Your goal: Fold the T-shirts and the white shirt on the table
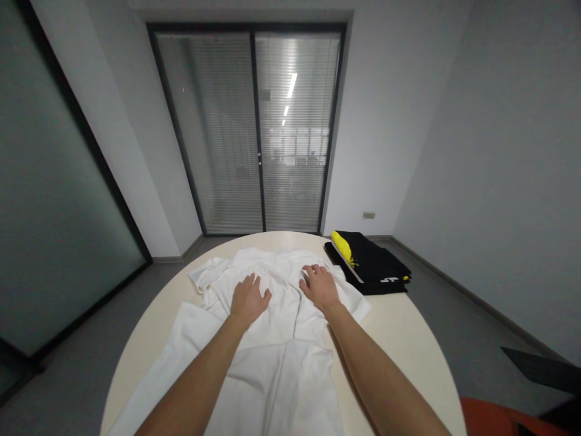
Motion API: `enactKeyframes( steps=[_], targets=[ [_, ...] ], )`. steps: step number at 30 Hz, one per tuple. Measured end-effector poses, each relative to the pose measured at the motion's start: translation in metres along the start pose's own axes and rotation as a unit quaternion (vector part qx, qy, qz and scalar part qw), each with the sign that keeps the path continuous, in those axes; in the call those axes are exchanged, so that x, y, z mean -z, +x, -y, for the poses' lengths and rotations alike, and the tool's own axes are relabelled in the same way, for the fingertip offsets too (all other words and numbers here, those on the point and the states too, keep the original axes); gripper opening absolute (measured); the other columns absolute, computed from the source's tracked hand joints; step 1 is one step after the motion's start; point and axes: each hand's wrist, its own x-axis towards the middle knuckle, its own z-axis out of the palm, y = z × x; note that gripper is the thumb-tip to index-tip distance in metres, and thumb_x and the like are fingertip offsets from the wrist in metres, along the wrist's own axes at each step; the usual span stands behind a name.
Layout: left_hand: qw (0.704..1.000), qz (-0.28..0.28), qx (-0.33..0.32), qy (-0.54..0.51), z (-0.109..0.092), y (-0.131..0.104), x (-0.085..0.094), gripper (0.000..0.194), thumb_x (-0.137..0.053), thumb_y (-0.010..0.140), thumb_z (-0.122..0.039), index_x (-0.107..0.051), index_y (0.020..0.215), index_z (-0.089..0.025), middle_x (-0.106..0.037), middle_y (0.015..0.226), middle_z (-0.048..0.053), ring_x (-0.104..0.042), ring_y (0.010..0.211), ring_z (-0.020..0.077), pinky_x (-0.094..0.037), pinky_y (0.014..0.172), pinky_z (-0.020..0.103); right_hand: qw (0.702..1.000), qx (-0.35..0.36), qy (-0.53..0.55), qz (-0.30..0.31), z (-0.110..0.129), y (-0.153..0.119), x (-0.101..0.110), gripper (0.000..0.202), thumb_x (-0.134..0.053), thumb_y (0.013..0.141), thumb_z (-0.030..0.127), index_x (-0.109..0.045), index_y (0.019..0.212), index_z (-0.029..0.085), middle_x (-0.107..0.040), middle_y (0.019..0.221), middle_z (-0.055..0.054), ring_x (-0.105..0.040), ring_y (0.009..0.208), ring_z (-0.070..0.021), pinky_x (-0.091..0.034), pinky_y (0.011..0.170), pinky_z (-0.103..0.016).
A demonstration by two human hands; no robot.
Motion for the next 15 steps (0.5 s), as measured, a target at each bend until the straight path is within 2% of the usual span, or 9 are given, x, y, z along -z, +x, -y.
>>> enactKeyframes(
  steps=[3, 6, 8, 11, 15],
  targets=[
    [0.999, 0.026, 0.001, 0.020, -0.001, -0.001, -0.004, 0.065, -0.041, 0.092, -0.045, -0.047, 0.143, -0.004, -0.040, 0.154, 0.022, -0.036, 0.142, 0.0352, -0.030, 0.113, 0.050, 1.000, -0.021, -0.020, 0.007, 0.010, -0.007, 0.009, 0.043, -0.033, 0.102, 0.044, -0.063, 0.116, 0.017, -0.066, 0.113, -0.016, -0.059, 0.109, -0.0277, -0.040, 0.094, -0.041],
    [0.998, 0.052, 0.007, 0.034, -0.001, 0.002, -0.008, 0.069, -0.037, 0.094, -0.048, -0.041, 0.147, -0.005, -0.034, 0.157, 0.022, -0.030, 0.146, 0.0356, -0.026, 0.115, 0.052, 0.997, -0.060, -0.016, 0.041, 0.022, -0.009, 0.013, 0.054, -0.030, 0.101, 0.053, -0.065, 0.114, 0.014, -0.067, 0.110, -0.019, -0.062, 0.106, -0.0311, -0.045, 0.086, -0.041],
    [0.997, 0.064, 0.012, 0.043, 0.000, 0.006, -0.009, 0.070, -0.036, 0.094, -0.051, -0.039, 0.148, -0.006, -0.032, 0.158, 0.021, -0.028, 0.147, 0.0351, -0.025, 0.116, 0.051, 0.995, -0.066, -0.006, 0.079, 0.030, -0.009, 0.013, 0.063, -0.029, 0.099, 0.060, -0.066, 0.116, 0.012, -0.067, 0.111, -0.022, -0.062, 0.108, -0.0344, -0.046, 0.086, -0.042],
    [0.995, 0.080, 0.013, 0.049, 0.001, 0.016, -0.009, 0.071, -0.033, 0.095, -0.053, -0.037, 0.149, -0.006, -0.030, 0.159, 0.021, -0.027, 0.148, 0.0349, -0.024, 0.116, 0.051, 0.990, -0.050, 0.005, 0.134, 0.039, -0.007, 0.011, 0.071, -0.030, 0.096, 0.066, -0.061, 0.130, 0.012, -0.060, 0.129, -0.026, -0.056, 0.120, -0.0397, -0.042, 0.095, -0.048],
    [0.993, 0.109, 0.025, 0.045, 0.002, 0.031, -0.011, 0.075, -0.031, 0.095, -0.053, -0.033, 0.150, -0.003, -0.025, 0.160, 0.023, -0.024, 0.148, 0.0370, -0.022, 0.116, 0.053, 0.984, -0.043, 0.008, 0.171, 0.041, 0.002, 0.004, 0.086, -0.036, 0.089, 0.074, -0.037, 0.153, 0.016, -0.032, 0.156, -0.026, -0.031, 0.142, -0.0454, -0.030, 0.107, -0.058]
  ],
)
